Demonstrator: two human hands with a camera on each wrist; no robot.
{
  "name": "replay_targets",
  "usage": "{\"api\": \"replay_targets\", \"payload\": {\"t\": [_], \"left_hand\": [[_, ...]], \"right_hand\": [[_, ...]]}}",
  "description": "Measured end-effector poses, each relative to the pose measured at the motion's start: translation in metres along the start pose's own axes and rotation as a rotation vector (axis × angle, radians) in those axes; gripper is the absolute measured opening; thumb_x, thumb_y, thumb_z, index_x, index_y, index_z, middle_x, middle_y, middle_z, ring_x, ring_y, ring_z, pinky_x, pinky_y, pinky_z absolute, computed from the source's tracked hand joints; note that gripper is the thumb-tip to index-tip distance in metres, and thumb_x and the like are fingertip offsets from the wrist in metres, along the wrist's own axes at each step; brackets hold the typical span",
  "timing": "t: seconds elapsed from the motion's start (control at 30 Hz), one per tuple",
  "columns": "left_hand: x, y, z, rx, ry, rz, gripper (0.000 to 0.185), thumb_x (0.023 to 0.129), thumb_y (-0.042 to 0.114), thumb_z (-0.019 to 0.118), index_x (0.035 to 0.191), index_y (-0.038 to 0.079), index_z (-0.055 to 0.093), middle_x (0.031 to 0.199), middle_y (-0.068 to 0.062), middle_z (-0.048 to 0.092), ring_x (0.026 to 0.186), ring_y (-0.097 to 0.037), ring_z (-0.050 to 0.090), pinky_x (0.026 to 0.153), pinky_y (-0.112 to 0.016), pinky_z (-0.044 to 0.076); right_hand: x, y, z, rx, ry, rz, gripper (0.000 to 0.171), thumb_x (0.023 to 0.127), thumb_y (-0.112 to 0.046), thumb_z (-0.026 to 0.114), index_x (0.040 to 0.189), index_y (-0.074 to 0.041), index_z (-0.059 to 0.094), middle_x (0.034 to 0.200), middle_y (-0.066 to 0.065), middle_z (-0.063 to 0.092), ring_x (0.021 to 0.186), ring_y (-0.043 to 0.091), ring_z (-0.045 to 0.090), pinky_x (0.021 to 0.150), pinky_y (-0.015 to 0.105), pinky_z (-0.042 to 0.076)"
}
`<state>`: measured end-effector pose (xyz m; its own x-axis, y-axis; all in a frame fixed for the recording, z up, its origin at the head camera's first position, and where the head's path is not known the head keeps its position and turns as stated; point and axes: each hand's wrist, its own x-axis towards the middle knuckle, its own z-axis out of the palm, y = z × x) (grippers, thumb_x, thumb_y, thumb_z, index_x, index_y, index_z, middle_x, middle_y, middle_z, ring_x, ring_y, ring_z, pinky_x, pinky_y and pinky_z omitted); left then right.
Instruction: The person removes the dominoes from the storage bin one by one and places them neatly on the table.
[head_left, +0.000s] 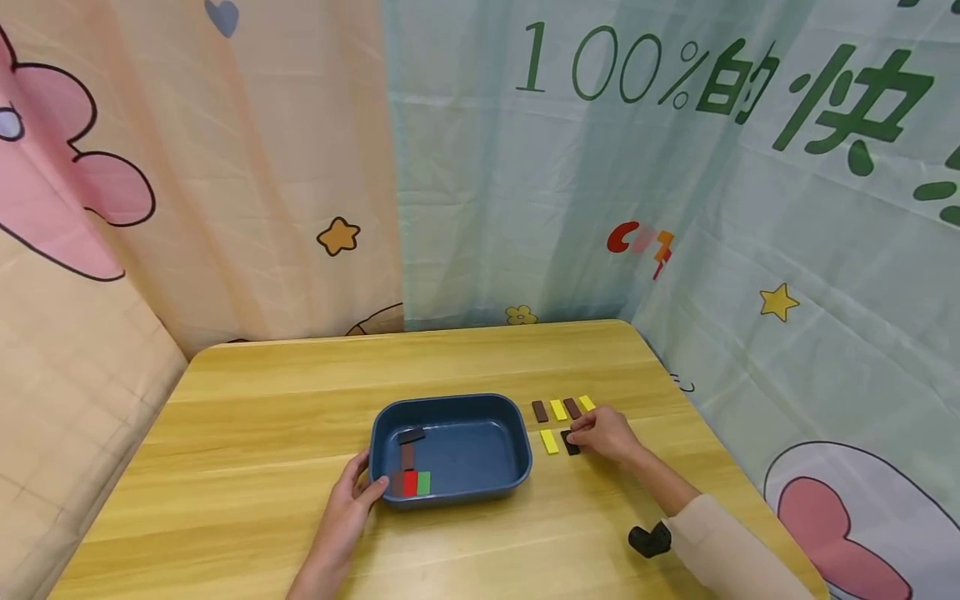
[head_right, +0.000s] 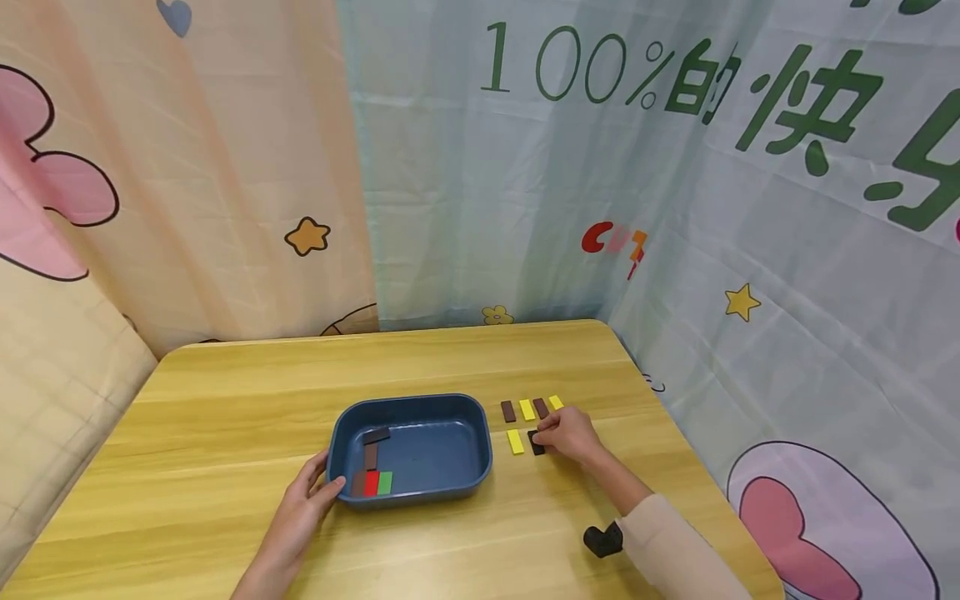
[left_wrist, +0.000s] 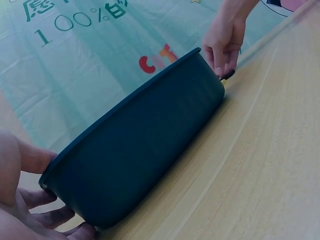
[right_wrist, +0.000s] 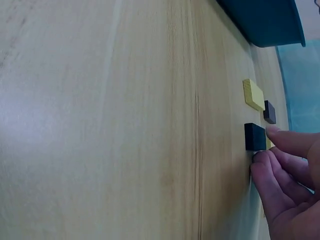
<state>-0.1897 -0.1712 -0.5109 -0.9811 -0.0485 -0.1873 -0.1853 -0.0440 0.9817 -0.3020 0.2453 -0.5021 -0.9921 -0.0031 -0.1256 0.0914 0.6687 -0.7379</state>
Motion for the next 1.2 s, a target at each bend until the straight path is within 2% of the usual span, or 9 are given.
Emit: {"api": "replay_targets", "payload": {"t": [0.07, 0.4, 0.5, 0.73, 0.93, 1.2], "left_hand": [[0.0, 0.001, 0.0, 0.001, 0.0, 0.0, 0.059, 0.107, 0.006, 0.052, 0.159, -0.002, 0.027, 0.164, -0.027, 0.022, 0.146, -0.048, 0.029, 0.119, -0.056, 0.029], [0.0, 0.002, -0.003, 0.019, -0.002, -0.022, 0.06, 0.107, 0.007, 0.053, 0.16, -0.002, 0.025, 0.164, -0.028, 0.019, 0.147, -0.051, 0.024, 0.12, -0.057, 0.028], [0.0, 0.001, -0.003, 0.019, -0.002, -0.025, 0.061, 0.107, 0.007, 0.053, 0.16, -0.002, 0.024, 0.165, -0.028, 0.018, 0.147, -0.052, 0.024, 0.119, -0.057, 0.027], [-0.001, 0.0, 0.001, 0.014, -0.012, -0.002, 0.06, 0.107, 0.006, 0.053, 0.16, -0.003, 0.025, 0.164, -0.029, 0.02, 0.147, -0.051, 0.026, 0.119, -0.057, 0.03], [-0.002, 0.0, 0.002, 0.019, -0.001, -0.002, 0.059, 0.108, 0.007, 0.053, 0.16, -0.002, 0.025, 0.164, -0.028, 0.02, 0.147, -0.052, 0.026, 0.118, -0.057, 0.03], [-0.002, 0.002, 0.002, 0.025, 0.002, 0.001, 0.058, 0.107, 0.006, 0.053, 0.159, -0.002, 0.027, 0.163, -0.029, 0.021, 0.146, -0.052, 0.028, 0.118, -0.058, 0.031]], "right_hand": [[0.0, -0.003, -0.001, -0.039, 0.008, -0.035, 0.015, 0.087, -0.01, 0.084, 0.096, 0.0, 0.077, 0.086, 0.004, 0.07, 0.076, 0.018, 0.064, 0.067, 0.031, 0.057], [0.004, -0.019, -0.009, -0.069, 0.022, -0.148, 0.02, 0.089, -0.007, 0.082, 0.105, 0.003, 0.076, 0.089, 0.003, 0.071, 0.083, 0.019, 0.067, 0.074, 0.035, 0.059], [0.004, -0.028, -0.01, -0.052, -0.011, -0.198, 0.024, 0.089, -0.006, 0.081, 0.109, 0.005, 0.075, 0.092, 0.003, 0.072, 0.085, 0.02, 0.069, 0.076, 0.036, 0.061], [0.006, -0.049, -0.006, 0.011, -0.139, -0.333, 0.029, 0.09, -0.002, 0.079, 0.116, 0.009, 0.072, 0.104, 0.014, 0.074, 0.092, 0.022, 0.071, 0.081, 0.036, 0.061], [0.011, -0.071, 0.006, -0.012, -0.224, -0.435, 0.033, 0.09, -0.009, 0.081, 0.119, 0.006, 0.072, 0.107, 0.012, 0.074, 0.096, 0.022, 0.071, 0.083, 0.034, 0.061], [0.018, -0.102, 0.025, -0.068, -0.276, -0.516, 0.03, 0.091, -0.005, 0.079, 0.119, 0.005, 0.072, 0.11, 0.017, 0.073, 0.097, 0.022, 0.071, 0.084, 0.033, 0.061]]}}
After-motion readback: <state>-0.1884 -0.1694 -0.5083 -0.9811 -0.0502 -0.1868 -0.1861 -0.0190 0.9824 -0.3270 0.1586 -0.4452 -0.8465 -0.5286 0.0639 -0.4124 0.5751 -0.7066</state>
